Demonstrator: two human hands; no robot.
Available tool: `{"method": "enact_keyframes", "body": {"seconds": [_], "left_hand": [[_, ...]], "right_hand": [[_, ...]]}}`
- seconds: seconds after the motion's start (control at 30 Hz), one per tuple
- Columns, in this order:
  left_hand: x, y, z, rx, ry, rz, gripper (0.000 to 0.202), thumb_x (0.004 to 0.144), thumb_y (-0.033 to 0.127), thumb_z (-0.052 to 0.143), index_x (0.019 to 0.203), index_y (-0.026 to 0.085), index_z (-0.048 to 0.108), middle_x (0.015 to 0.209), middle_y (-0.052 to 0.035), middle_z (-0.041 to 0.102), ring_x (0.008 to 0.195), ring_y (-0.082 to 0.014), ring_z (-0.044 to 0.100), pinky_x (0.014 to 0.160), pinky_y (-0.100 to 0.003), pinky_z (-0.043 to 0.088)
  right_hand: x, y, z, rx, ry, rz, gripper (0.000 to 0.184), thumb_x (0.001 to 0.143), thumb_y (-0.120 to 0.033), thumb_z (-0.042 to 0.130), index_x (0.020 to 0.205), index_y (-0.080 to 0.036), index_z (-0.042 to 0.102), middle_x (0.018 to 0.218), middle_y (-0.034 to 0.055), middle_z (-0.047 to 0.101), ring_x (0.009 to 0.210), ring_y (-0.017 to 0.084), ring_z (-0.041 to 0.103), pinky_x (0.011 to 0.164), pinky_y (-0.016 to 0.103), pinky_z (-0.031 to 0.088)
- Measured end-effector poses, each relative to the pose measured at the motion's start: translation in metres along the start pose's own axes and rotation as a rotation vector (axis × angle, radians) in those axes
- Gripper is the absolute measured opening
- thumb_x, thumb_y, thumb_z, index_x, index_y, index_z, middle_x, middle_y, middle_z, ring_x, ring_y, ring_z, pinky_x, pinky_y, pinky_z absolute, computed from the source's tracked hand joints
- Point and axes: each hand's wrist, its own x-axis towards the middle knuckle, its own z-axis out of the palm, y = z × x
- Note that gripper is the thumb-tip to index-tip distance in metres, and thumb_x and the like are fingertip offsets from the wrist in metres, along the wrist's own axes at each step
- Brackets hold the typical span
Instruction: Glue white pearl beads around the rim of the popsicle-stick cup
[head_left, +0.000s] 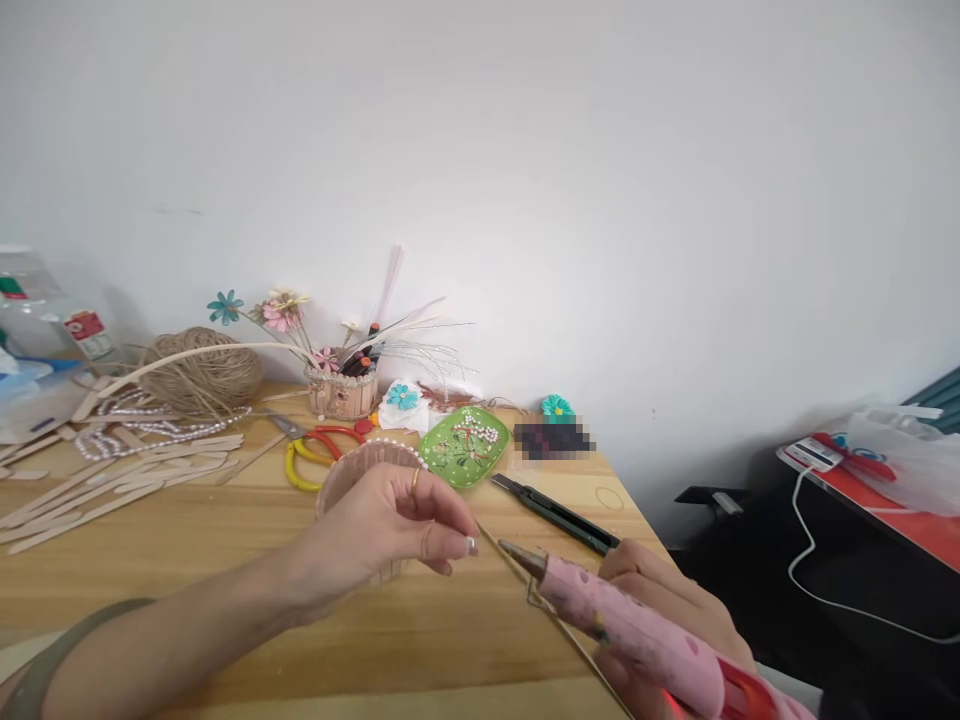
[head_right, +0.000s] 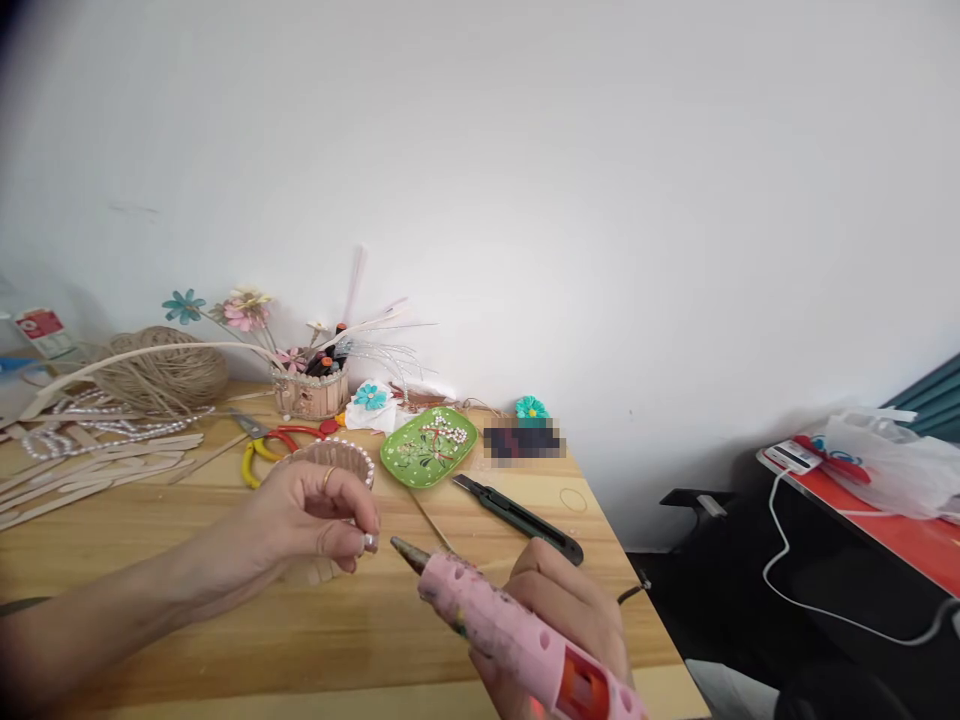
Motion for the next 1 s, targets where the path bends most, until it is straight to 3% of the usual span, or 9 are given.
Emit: {"method": "enact_keyframes", "body": {"seconds": [0.1,0.2,0.4,0.57,0.8,1.0], "left_hand": [[-0.001,-0.004,0.002,0.008,0.003,0.001,0.019,0.054,0.023,0.086,0.064,0.016,0.072,0.060,0.0033,0.068,0.054,-0.0072,0.058,0.054,-0.018,0.049],[0.000,-0.006,0.001,0.025,-0.008,0.016,0.017,0.057,0.023,0.085,0.065,0.016,0.072,0.061,0.0034,0.067,0.056,-0.0071,0.058,0.054,-0.017,0.050],[0.003,-0.011,-0.003,0.019,-0.015,0.047,0.017,0.059,0.026,0.086,0.065,0.017,0.072,0.063,0.0028,0.068,0.059,-0.0079,0.059,0.055,-0.016,0.051],[0.003,-0.012,-0.005,0.015,-0.022,0.056,0.020,0.057,0.029,0.087,0.063,0.017,0.072,0.062,0.0022,0.069,0.056,-0.0076,0.060,0.052,-0.016,0.051],[0.004,-0.016,-0.007,0.016,-0.017,0.039,0.026,0.054,0.033,0.089,0.062,0.016,0.071,0.059,0.0016,0.068,0.054,-0.0082,0.059,0.053,-0.018,0.048],[0.003,-0.016,-0.005,0.008,-0.009,0.020,0.022,0.054,0.028,0.088,0.061,0.015,0.071,0.058,0.0018,0.067,0.054,-0.0079,0.057,0.054,-0.019,0.046]], "right_hand": [[0.008,-0.010,-0.010,-0.020,-0.116,-0.108,0.031,0.096,-0.027,0.042,0.089,-0.029,0.073,0.047,-0.0009,0.058,0.040,0.013,0.054,0.038,0.022,0.045],[0.010,-0.014,-0.016,-0.050,-0.148,-0.135,0.035,0.098,-0.031,0.036,0.102,-0.030,0.071,0.048,-0.0013,0.054,0.042,0.013,0.053,0.036,0.022,0.041],[0.008,-0.012,-0.011,-0.042,-0.140,-0.124,0.035,0.096,-0.029,0.040,0.071,-0.027,0.065,0.045,-0.0021,0.053,0.040,0.012,0.048,0.036,0.023,0.038],[0.011,-0.014,-0.010,-0.078,-0.152,-0.149,0.033,0.098,-0.032,0.038,0.088,-0.030,0.070,0.047,-0.0032,0.054,0.041,0.013,0.050,0.039,0.024,0.040],[0.008,-0.011,-0.009,-0.108,-0.160,-0.169,0.035,0.101,-0.034,0.036,0.090,-0.028,0.069,0.047,-0.0029,0.052,0.042,0.012,0.050,0.039,0.022,0.039],[0.005,-0.008,-0.012,-0.095,-0.209,-0.158,0.036,0.096,-0.027,0.042,0.061,-0.024,0.050,0.048,-0.0019,0.053,0.043,0.012,0.049,0.039,0.024,0.040]]}}
